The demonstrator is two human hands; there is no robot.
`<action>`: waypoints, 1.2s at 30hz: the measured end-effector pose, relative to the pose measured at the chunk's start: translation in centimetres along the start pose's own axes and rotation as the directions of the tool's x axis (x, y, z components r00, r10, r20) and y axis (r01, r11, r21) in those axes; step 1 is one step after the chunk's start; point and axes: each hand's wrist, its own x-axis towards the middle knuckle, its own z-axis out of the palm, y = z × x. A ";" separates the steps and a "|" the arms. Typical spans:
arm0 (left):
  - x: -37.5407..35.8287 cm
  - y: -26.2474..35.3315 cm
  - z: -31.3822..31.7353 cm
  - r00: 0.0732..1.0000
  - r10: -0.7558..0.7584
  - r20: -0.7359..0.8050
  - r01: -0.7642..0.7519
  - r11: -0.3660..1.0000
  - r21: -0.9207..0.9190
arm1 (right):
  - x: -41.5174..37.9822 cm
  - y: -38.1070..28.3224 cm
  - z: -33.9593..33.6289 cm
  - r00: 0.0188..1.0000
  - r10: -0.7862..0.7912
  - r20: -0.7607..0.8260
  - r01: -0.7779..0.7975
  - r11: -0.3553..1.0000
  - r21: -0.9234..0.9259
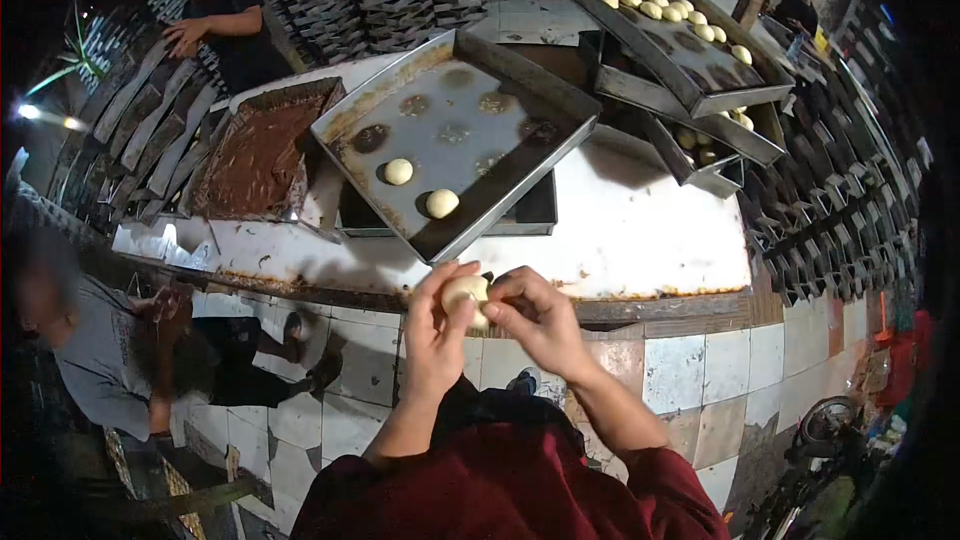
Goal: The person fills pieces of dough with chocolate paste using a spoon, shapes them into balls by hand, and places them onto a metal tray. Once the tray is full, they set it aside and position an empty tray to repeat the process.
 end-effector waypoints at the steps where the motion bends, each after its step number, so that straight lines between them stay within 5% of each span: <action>1: 0.1 -0.2 0.2 0.989 -0.122 -0.079 0.110 0.984 -0.141 | -0.5 -0.5 0.6 0.978 -0.201 -0.051 0.183 0.951 -0.250; 2: 0.3 -0.2 0.2 0.959 -0.248 -0.139 0.200 0.936 -0.288 | -0.5 -0.3 1.3 0.978 -0.204 -0.052 0.185 0.950 -0.252; 5: 0.6 0.2 0.4 0.945 -0.273 -0.183 0.164 0.874 -0.457 | -0.5 1.2 3.2 0.863 -0.504 0.016 0.428 0.714 -0.554; 10: 1.4 0.7 -3.9 0.909 -0.377 -0.180 0.197 0.767 -0.610 | 0.4 1.8 6.7 0.753 -0.601 0.267 0.637 0.565 -0.524; 12: 1.4 1.6 -5.5 0.966 -0.233 -0.114 0.155 0.871 -0.467 | 1.4 -0.1 8.3 0.956 -0.291 0.020 0.279 0.894 -0.350; 14: 1.3 0.9 -7.6 0.986 0.157 -0.057 -0.164 0.972 -0.166 | 2.7 -1.4 8.4 0.992 -0.120 0.034 0.125 0.952 -0.279; 17: 2.1 1.1 -8.8 0.948 0.314 0.059 -0.314 0.949 -0.007 | 3.7 -0.4 9.9 0.992 -0.084 -0.089 0.073 0.991 -0.116; 18: 2.2 1.5 -8.7 0.996 0.086 -0.028 -0.089 0.987 -0.134 | 3.5 0.1 10.4 0.992 -0.076 -0.098 0.063 0.990 -0.127; 19: 2.5 1.6 -8.5 0.985 -0.153 -0.080 0.127 0.955 -0.269 | 3.2 0.7 11.0 0.975 -0.208 -0.073 0.166 0.910 -0.381; 20: 2.8 1.4 -8.1 0.955 -0.284 -0.082 0.191 0.807 -0.559 | 2.8 1.3 11.5 0.946 -0.324 -0.013 0.251 0.757 -0.603; 22: 4.0 2.0 -8.4 0.858 -0.509 0.071 0.391 0.558 -0.732 | 2.4 1.8 11.7 0.933 -0.359 0.029 0.281 0.673 -0.684; 24: 3.9 0.9 -8.6 0.869 -0.479 0.121 0.420 0.589 -0.691 | 2.4 1.7 10.4 0.921 -0.381 0.077 0.274 0.496 -0.824; 25: 3.8 0.3 -8.6 0.876 -0.455 0.157 0.440 0.624 -0.646 | 2.8 1.7 9.6 0.923 -0.381 0.042 0.277 0.587 -0.761; 28: 3.2 0.2 -8.2 0.961 -0.243 0.134 0.269 0.932 -0.241 | 3.3 0.0 7.8 0.992 0.002 -0.128 -0.038 0.959 -0.279; 32: 4.5 1.4 -5.9 0.958 -0.240 0.157 0.243 0.970 0.001 | 3.3 -0.8 5.5 0.999 0.013 -0.032 -0.025 0.911 -0.412; 34: 5.5 0.2 -4.5 0.929 -0.370 0.010 0.357 0.890 -0.282 | 3.1 1.1 4.9 0.927 -0.364 0.095 0.339 0.697 -0.632; 36: 5.9 0.0 -2.5 0.847 -0.532 -0.005 0.465 0.746 -0.478 | 3.1 0.3 3.1 0.890 -0.435 0.133 0.393 0.587 -0.708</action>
